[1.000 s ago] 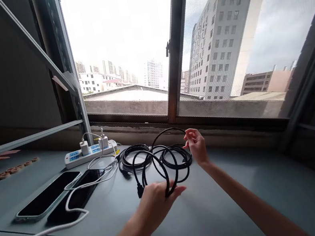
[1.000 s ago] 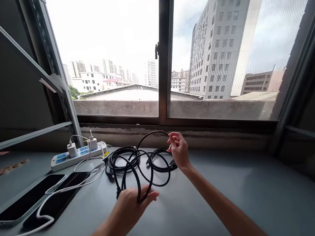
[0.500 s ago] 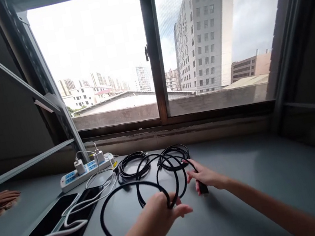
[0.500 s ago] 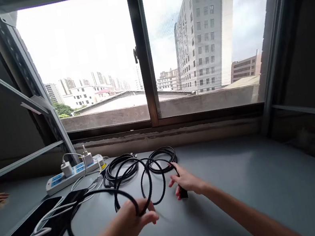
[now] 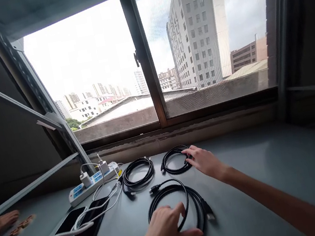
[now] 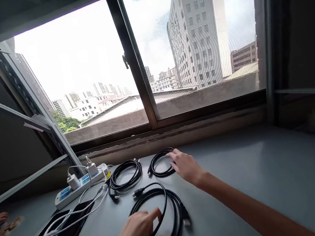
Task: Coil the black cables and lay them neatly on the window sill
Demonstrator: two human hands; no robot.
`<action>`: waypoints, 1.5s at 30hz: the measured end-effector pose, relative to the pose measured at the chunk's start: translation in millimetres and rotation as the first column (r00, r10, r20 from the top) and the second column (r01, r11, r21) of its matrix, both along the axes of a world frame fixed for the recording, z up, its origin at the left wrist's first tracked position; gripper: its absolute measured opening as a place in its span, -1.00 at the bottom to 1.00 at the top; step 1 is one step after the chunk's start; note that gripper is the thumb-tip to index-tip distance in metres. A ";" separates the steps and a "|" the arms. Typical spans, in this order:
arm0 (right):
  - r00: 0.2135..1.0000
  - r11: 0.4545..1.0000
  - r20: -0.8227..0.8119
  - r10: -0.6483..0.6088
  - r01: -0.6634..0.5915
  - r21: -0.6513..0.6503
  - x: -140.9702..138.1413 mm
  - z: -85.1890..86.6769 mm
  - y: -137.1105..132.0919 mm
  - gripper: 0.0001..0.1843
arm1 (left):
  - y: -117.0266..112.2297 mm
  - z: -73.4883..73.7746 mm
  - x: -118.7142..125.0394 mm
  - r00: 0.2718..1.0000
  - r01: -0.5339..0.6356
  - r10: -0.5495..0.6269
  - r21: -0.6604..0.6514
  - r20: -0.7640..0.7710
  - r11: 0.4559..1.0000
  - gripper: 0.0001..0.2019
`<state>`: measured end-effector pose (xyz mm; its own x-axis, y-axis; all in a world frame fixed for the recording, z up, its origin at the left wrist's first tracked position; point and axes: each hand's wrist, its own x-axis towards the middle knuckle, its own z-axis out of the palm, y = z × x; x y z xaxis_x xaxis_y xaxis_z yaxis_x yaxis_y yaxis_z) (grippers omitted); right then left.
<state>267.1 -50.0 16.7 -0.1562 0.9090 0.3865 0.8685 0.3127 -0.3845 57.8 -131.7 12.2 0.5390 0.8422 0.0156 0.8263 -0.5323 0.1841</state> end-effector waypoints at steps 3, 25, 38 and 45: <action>0.997 0.997 0.078 0.020 -0.026 0.075 -8.7 -5.4 24.9 -0.60 | 5.1 4.0 11.4 0.995 0.046 -0.057 0.137 0.081 0.990 -0.73; 0.984 0.979 -0.072 -0.163 0.170 0.111 -12.4 -69.3 51.7 -0.83 | 184.1 -52.6 33.6 0.998 -0.063 0.063 0.000 -0.004 0.998 0.05; 0.994 0.991 0.065 -0.091 0.085 0.099 -3.3 -75.3 57.5 -0.75 | 168.8 -53.9 37.4 0.980 -0.090 0.078 0.059 0.185 0.994 0.08; 1.000 0.992 0.012 -0.005 0.004 0.125 0.8 -77.3 57.8 -0.74 | 169.3 -55.5 37.3 0.971 -0.106 0.084 0.087 0.224 0.991 0.13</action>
<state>267.9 7.8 -60.6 -0.1577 0.8543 0.4953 0.8747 0.3536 -0.3315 95.1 37.6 -43.4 0.4309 0.8778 0.2094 0.8191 -0.4778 0.3175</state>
